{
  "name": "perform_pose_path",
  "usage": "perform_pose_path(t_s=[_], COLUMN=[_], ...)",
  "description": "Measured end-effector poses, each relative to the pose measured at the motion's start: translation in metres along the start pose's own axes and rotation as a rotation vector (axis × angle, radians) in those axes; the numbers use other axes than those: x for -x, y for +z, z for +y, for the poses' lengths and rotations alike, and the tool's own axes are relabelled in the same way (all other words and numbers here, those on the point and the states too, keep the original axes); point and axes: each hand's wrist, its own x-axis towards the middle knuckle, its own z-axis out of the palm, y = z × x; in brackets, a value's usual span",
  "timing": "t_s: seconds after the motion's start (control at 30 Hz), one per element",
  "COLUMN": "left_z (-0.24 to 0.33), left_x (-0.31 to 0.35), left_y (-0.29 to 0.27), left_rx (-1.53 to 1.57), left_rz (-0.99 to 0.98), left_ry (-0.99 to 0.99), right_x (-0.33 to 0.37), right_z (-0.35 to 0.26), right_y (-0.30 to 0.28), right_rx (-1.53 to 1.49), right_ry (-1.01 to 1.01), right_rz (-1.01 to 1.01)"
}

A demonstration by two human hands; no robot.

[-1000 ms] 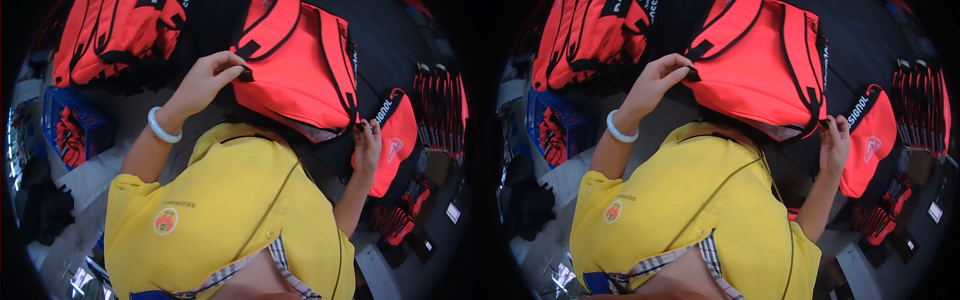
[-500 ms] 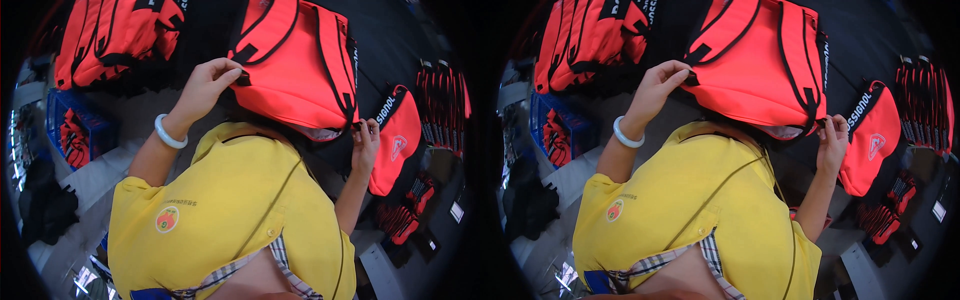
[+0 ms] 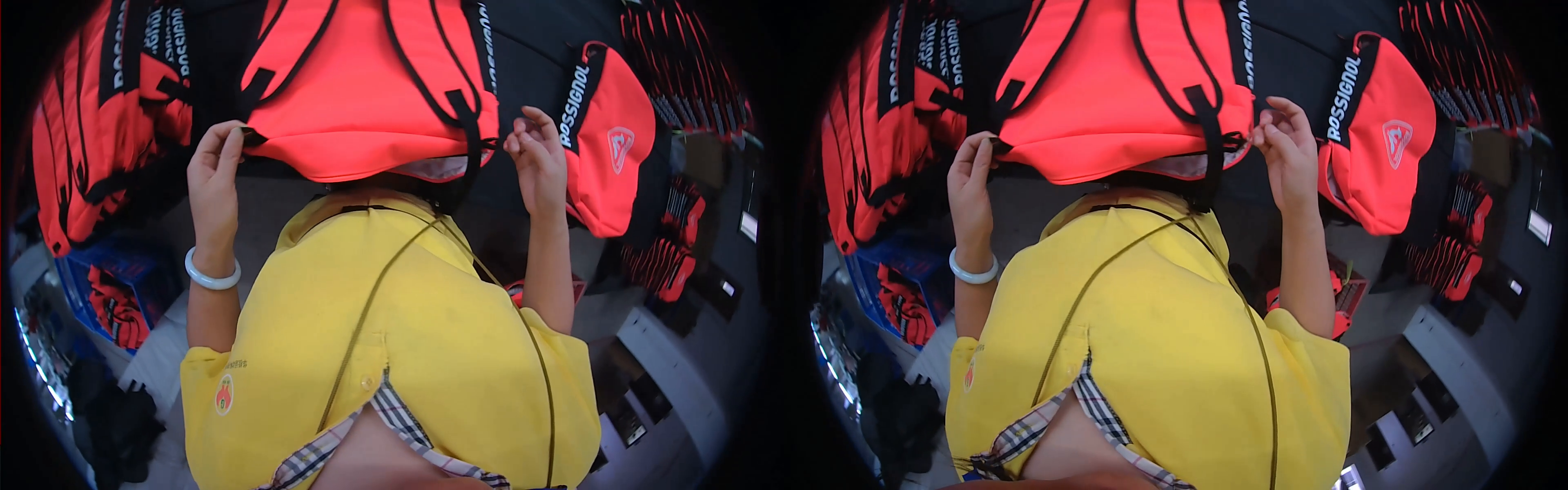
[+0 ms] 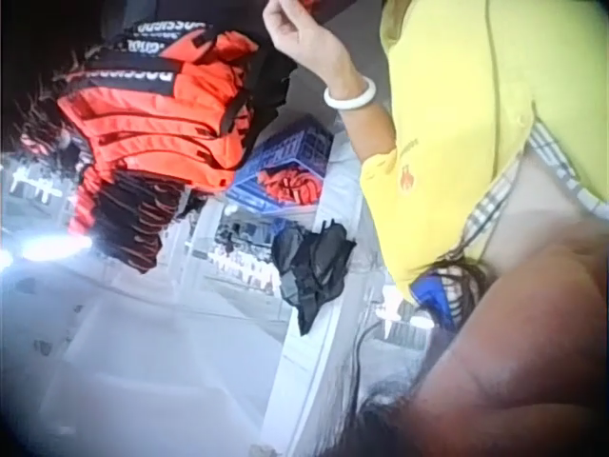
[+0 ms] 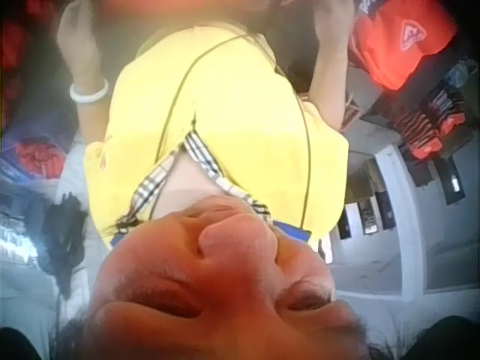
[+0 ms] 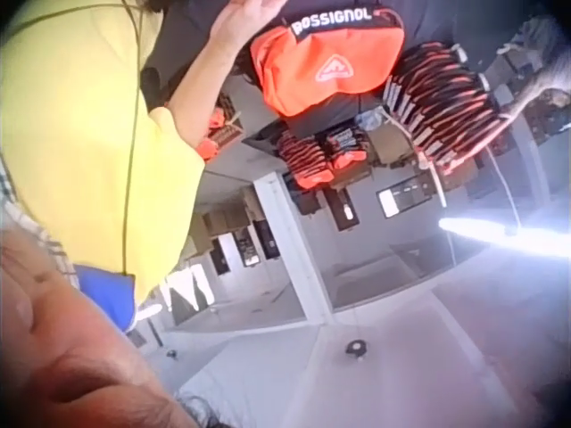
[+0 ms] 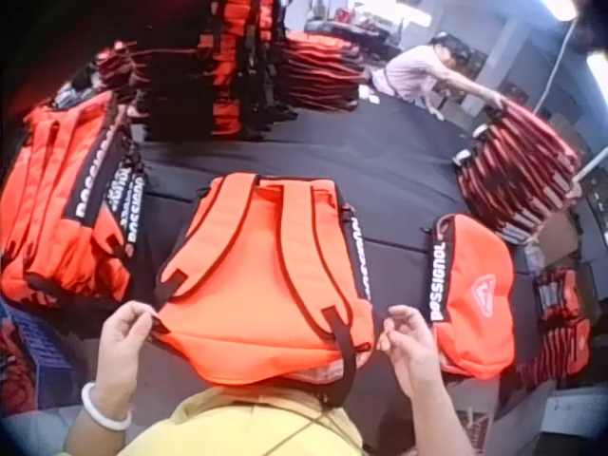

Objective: Inspecting zippers, compartments, and labels on multiple red and black backpacks.

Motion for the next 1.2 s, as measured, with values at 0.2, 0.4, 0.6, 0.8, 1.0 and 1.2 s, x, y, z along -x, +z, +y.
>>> perform_pose_path(t_s=[0.2, 0.4, 0.6, 0.8, 1.0, 1.2], left_z=[-0.001, 0.027, 0.048, 0.041, 0.012, -0.098], left_x=[-0.013, -0.034, -0.054, -0.054, -0.024, 0.008], left_y=[-0.007, -0.011, -0.024, -0.023, 0.005, 0.013], left_rx=[0.195, 0.32, 0.349, 0.324, 0.243, -0.001], left_rz=[0.042, 0.015, -0.041, 0.019, 0.157, 0.17], left_ry=[-0.117, -0.148, -0.122, -0.038, -0.062, -0.092], right_x=[0.009, 0.004, -0.024, -0.032, -0.027, -0.014], right_z=[0.008, 0.021, 0.022, 0.019, 0.032, 0.075], right_y=[-0.018, 0.002, 0.007, 0.012, 0.01, -0.024], right_rx=[0.556, 0.997, 0.672, 0.651, 0.481, 0.88], right_ry=[-0.085, -0.448, -0.55, -0.655, -0.426, -0.439], right_rz=[-0.036, -0.017, -0.056, 0.035, 0.027, -0.179])
